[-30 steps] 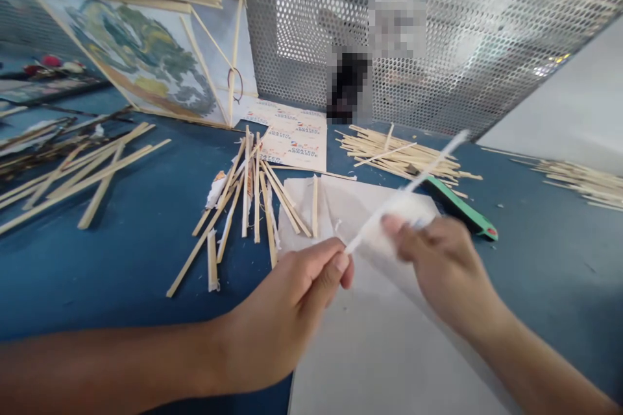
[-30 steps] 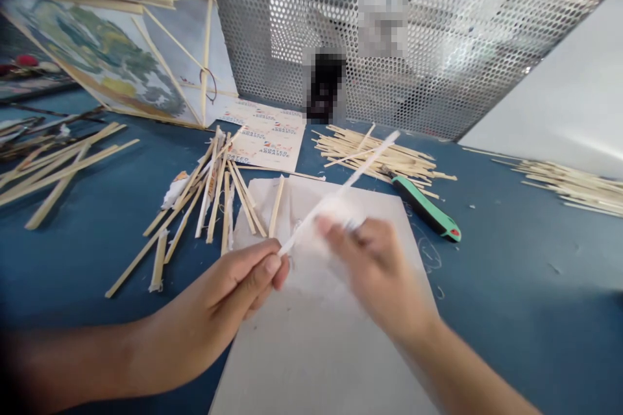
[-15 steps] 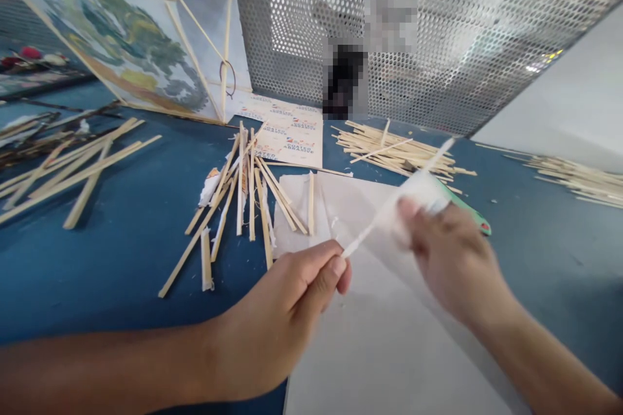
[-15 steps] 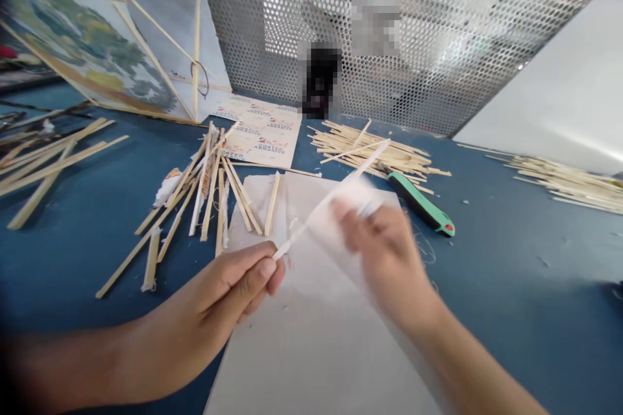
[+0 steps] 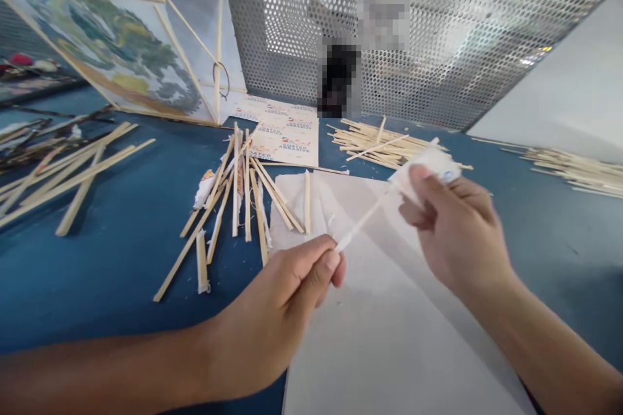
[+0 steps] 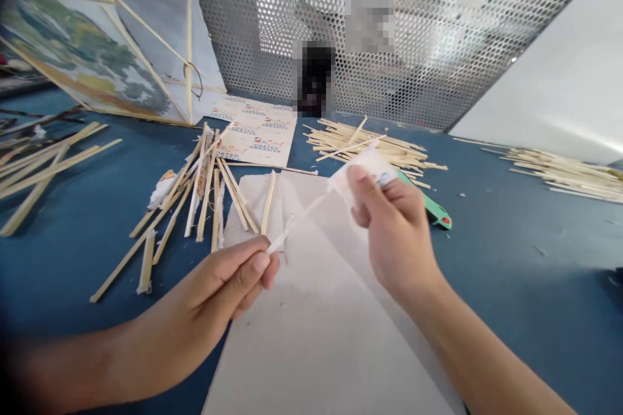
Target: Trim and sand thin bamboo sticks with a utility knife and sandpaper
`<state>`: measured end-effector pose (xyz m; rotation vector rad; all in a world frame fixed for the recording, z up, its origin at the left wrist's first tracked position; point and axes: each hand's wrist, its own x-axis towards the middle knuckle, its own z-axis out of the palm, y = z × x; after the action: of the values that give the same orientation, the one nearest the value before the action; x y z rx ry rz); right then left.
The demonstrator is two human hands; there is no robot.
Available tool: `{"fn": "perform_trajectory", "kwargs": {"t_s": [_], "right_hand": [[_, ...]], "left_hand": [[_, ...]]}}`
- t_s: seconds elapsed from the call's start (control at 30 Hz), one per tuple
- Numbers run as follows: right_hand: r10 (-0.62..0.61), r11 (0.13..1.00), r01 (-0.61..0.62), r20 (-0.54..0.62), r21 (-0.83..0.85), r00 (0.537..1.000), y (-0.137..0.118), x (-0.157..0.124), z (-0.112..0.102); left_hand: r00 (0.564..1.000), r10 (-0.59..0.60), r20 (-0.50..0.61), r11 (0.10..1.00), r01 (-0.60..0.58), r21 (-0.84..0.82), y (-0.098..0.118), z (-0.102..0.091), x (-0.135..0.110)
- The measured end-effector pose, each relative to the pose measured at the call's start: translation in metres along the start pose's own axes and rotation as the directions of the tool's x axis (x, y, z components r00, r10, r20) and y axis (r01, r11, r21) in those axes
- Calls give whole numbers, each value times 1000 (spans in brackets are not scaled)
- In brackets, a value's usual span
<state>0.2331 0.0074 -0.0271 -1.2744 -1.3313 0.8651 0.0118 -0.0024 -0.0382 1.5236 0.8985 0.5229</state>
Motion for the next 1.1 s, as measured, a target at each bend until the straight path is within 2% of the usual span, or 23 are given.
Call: {"fn": "perform_trajectory", "kwargs": {"t_s": [0.13, 0.23, 0.33, 0.47, 0.7, 0.73, 0.87, 0.97, 1.03, 1.1], "right_hand": [[40, 999, -38, 95, -27, 995, 1, -1, 1], [-1, 1000, 2, -20, 15, 1000, 3, -2, 2], [-1, 1000, 1, -10, -30, 1000, 4, 0, -1], [-41, 999, 42, -68, 12, 997, 2, 6, -7], [-9, 998, 12, 47, -66, 999, -2, -1, -3], [-5, 999, 5, 17, -45, 1000, -2, -2, -3], [45, 999, -44, 38, -12, 998, 1, -2, -4], [14, 1000, -14, -14, 21, 1000, 2, -1, -3], [16, 1000, -17, 30, 16, 999, 2, -1, -1], [3, 999, -3, 1, 40, 1000, 3, -2, -1]], "left_hand": [[1000, 12, 4, 1000, -12, 23, 0, 0, 1], [1000, 11, 9, 999, -12, 31, 1, 0, 1], [999, -2, 35, 999, 1, 34, 1, 0, 0], [1000, 15, 25, 999, -16, 46, 0, 0, 0], [999, 16, 30, 998, -17, 53, 0, 1, 0], [1000, 18, 21, 998, -19, 58, 0, 1, 0], [1000, 3, 28, 997, -5, 74, 0, 2, 0], [998, 6, 61, 998, -10, 68, 2, 1, 1], [998, 14, 68, 997, -19, 73, 3, 1, 1], [998, 8, 61, 997, -13, 80, 4, 0, 1]]}}
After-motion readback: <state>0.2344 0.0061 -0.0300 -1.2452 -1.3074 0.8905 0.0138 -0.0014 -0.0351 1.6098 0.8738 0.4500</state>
